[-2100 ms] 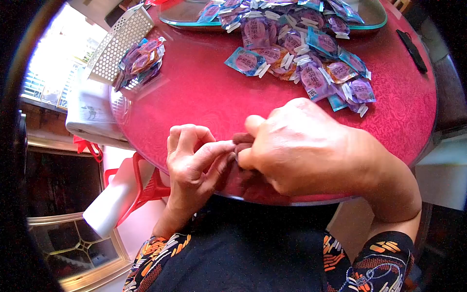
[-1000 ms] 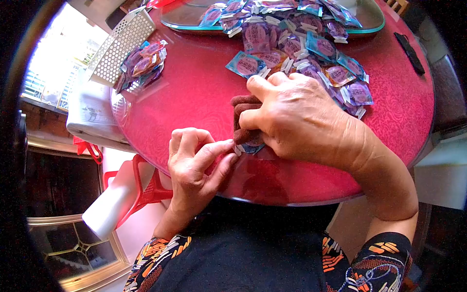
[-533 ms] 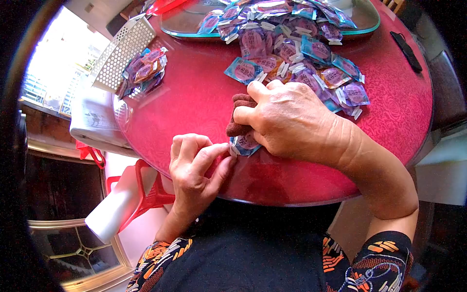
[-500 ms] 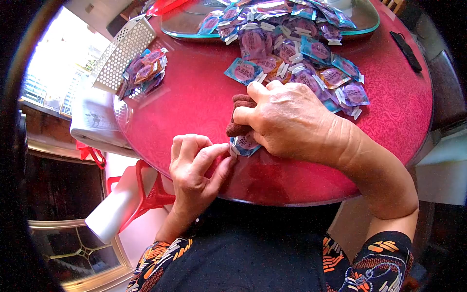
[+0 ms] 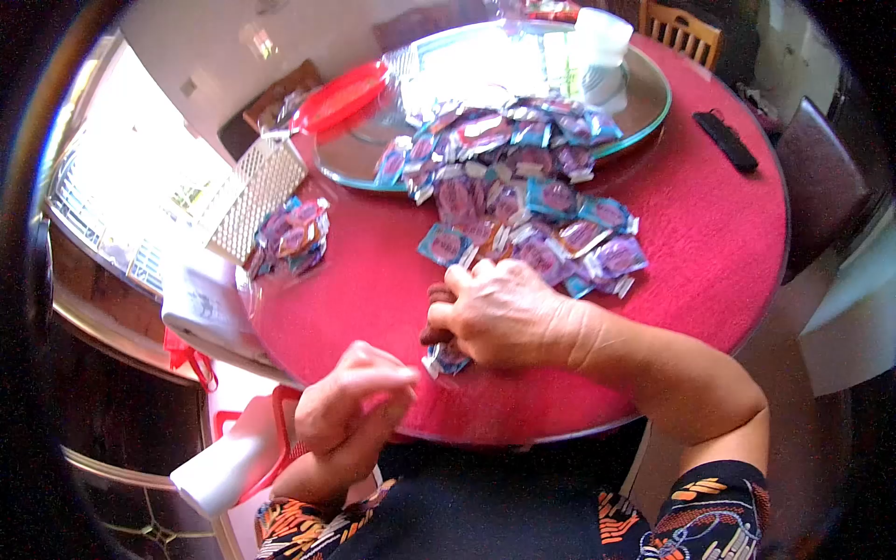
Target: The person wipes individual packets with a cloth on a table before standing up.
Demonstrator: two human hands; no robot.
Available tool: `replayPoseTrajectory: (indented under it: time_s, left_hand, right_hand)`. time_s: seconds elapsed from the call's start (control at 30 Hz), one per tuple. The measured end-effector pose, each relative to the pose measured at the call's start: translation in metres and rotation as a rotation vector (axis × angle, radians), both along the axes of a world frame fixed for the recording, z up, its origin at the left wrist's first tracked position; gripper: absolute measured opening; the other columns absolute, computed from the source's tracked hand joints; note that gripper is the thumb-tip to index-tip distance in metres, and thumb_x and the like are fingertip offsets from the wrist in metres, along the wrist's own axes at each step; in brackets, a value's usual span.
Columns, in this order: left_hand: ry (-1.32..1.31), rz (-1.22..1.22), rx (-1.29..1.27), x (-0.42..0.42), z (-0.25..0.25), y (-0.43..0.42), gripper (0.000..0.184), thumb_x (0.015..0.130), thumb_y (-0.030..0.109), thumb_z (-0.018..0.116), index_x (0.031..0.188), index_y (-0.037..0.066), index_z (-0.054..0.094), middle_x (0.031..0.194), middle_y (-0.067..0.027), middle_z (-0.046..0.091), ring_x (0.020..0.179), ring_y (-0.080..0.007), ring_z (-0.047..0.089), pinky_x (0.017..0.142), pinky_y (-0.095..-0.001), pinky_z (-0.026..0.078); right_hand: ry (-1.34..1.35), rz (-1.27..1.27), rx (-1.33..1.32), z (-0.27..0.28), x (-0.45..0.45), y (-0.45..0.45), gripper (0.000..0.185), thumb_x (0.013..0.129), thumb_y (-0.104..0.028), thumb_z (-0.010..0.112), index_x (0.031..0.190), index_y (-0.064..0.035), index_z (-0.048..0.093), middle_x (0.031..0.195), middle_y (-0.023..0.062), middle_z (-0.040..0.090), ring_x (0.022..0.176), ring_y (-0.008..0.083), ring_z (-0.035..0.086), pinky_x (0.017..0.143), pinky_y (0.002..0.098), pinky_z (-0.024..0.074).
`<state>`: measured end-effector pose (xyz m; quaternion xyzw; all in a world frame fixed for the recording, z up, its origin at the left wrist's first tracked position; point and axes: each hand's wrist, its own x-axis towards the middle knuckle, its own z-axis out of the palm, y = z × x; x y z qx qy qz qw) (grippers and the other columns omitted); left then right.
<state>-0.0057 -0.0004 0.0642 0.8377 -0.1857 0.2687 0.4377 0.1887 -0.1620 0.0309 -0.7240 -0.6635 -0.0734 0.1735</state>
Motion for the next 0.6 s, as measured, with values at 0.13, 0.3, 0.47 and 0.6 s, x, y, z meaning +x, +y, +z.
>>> replayPoseTrajectory:
  time_s: [0.13, 0.3, 0.47, 0.6]
  left_hand:
    - [0.381, -0.836, -0.198, 0.027, 0.067, -0.014, 0.075, 0.114, 0.052, 0.055, 0.143, -0.017, 0.060, 0.128, -0.0326, 0.069, 0.110, -0.0407, 0.070, 0.101, -0.0511, 0.054]
    - [0.385, -1.302, -0.550, 0.032, 0.052, -0.085, 0.073, 0.109, 0.050, 0.055, 0.144, -0.014, 0.058, 0.128, -0.0268, 0.067, 0.117, -0.0379, 0.067, 0.103, -0.0455, 0.053]
    - [0.057, -1.330, -0.757, 0.041, 0.079, -0.103, 0.109, 0.104, 0.080, 0.045, 0.137, -0.023, 0.062, 0.119, -0.0352, 0.070, 0.107, -0.0453, 0.074, 0.093, -0.0498, 0.061]
    - [0.049, -1.263, -0.882, 0.031, 0.081, -0.103, 0.100, 0.110, 0.069, 0.046, 0.129, -0.027, 0.064, 0.106, -0.0352, 0.071, 0.091, -0.0428, 0.076, 0.080, -0.0480, 0.063]
  right_hand:
    - [0.083, -0.031, -0.187, 0.018, -0.004, -0.001, 0.029, 0.097, -0.037, 0.072, 0.121, -0.0237, 0.081, 0.119, 0.0204, 0.069, 0.107, 0.0432, 0.074, 0.091, 0.0529, 0.0612]
    - [0.117, -0.029, -0.183, 0.016, -0.004, -0.002, 0.032, 0.095, -0.036, 0.075, 0.124, -0.0214, 0.079, 0.122, 0.0209, 0.069, 0.107, 0.0438, 0.074, 0.092, 0.0525, 0.0610]
    - [0.045, 0.006, -0.068, 0.003, 0.000, -0.003, 0.031, 0.092, -0.035, 0.079, 0.118, -0.0187, 0.075, 0.113, 0.0175, 0.066, 0.094, 0.0381, 0.074, 0.083, 0.0502, 0.0609]
    - [0.049, 0.018, -0.060, 0.001, 0.000, -0.002, 0.030, 0.092, -0.036, 0.079, 0.116, -0.0185, 0.075, 0.108, 0.0164, 0.067, 0.093, 0.0371, 0.073, 0.080, 0.0487, 0.0607]
